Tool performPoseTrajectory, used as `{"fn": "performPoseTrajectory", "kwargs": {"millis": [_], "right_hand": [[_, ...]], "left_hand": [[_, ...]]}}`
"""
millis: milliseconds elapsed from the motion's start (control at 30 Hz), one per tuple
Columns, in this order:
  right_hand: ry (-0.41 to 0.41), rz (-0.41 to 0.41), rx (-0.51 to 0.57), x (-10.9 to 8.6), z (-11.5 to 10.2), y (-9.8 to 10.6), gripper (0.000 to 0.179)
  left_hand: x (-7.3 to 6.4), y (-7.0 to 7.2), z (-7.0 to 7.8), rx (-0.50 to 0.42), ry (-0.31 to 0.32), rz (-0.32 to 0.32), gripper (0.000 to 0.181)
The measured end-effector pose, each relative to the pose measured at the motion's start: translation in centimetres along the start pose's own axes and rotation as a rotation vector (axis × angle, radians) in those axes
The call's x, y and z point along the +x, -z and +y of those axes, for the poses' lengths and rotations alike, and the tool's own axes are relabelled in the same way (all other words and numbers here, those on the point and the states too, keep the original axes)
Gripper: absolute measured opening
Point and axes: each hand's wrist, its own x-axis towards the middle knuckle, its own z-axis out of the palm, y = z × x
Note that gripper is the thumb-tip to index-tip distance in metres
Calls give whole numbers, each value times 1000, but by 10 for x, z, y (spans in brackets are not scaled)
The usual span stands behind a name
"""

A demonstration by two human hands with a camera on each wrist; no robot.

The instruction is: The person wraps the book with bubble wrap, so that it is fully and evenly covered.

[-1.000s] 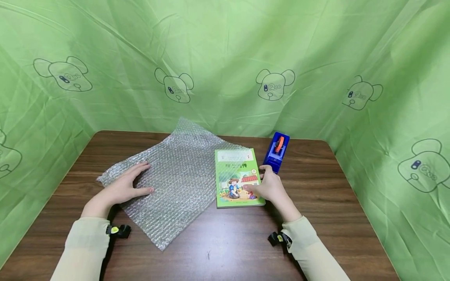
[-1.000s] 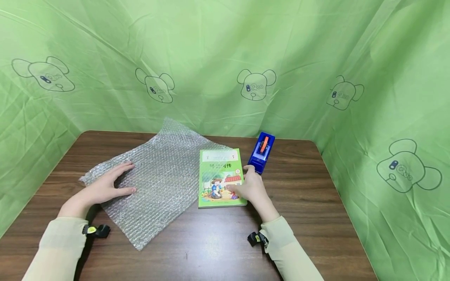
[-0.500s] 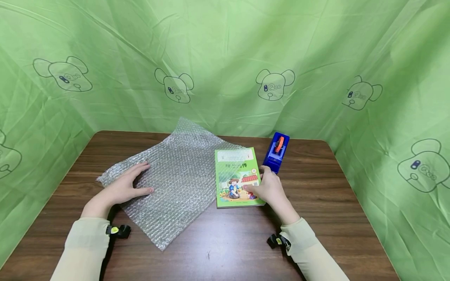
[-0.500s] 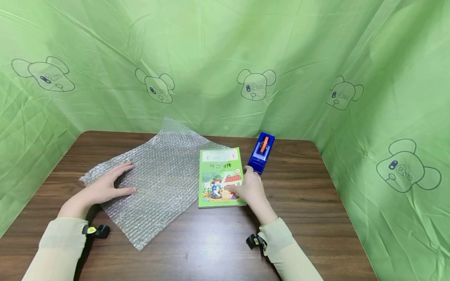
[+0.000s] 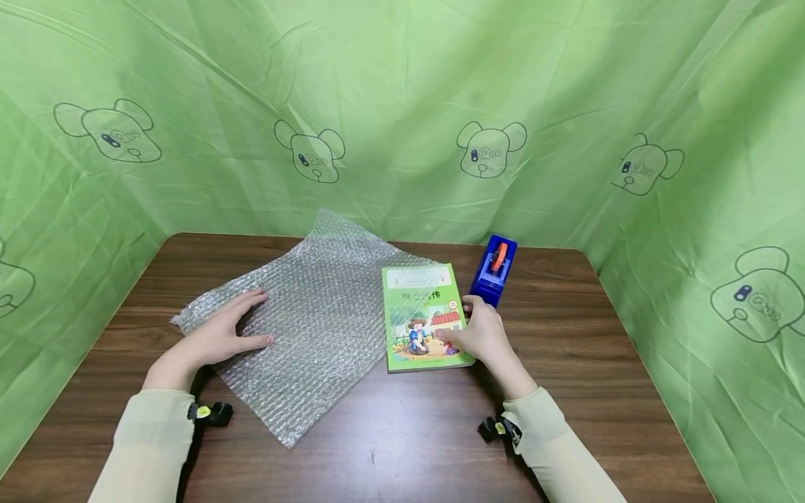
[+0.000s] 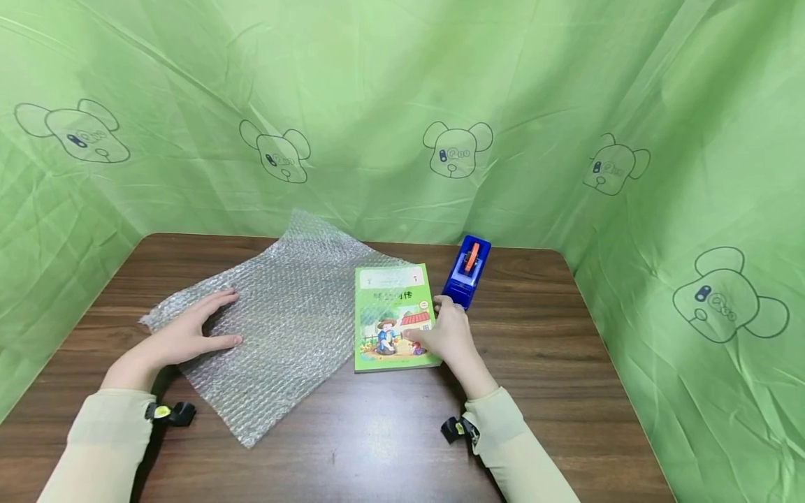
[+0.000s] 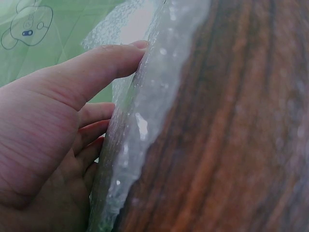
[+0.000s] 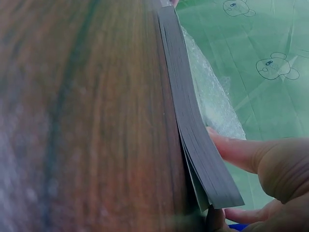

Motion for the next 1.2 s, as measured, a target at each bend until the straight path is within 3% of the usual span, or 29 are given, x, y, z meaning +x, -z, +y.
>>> {"fn": "performPoseTrajectory", "kwargs": {"millis": [700, 1033, 1200], "right_hand": [[29, -56, 118, 3, 7, 1, 100], [32, -82, 309, 9, 16, 5, 63], [21, -100, 365, 11, 15, 9, 59]], "left_hand": [[0, 0, 0, 5, -8, 3, 97], [0, -1, 0, -1, 1, -4, 98], [0, -1, -2, 3, -3, 1, 97]]}}
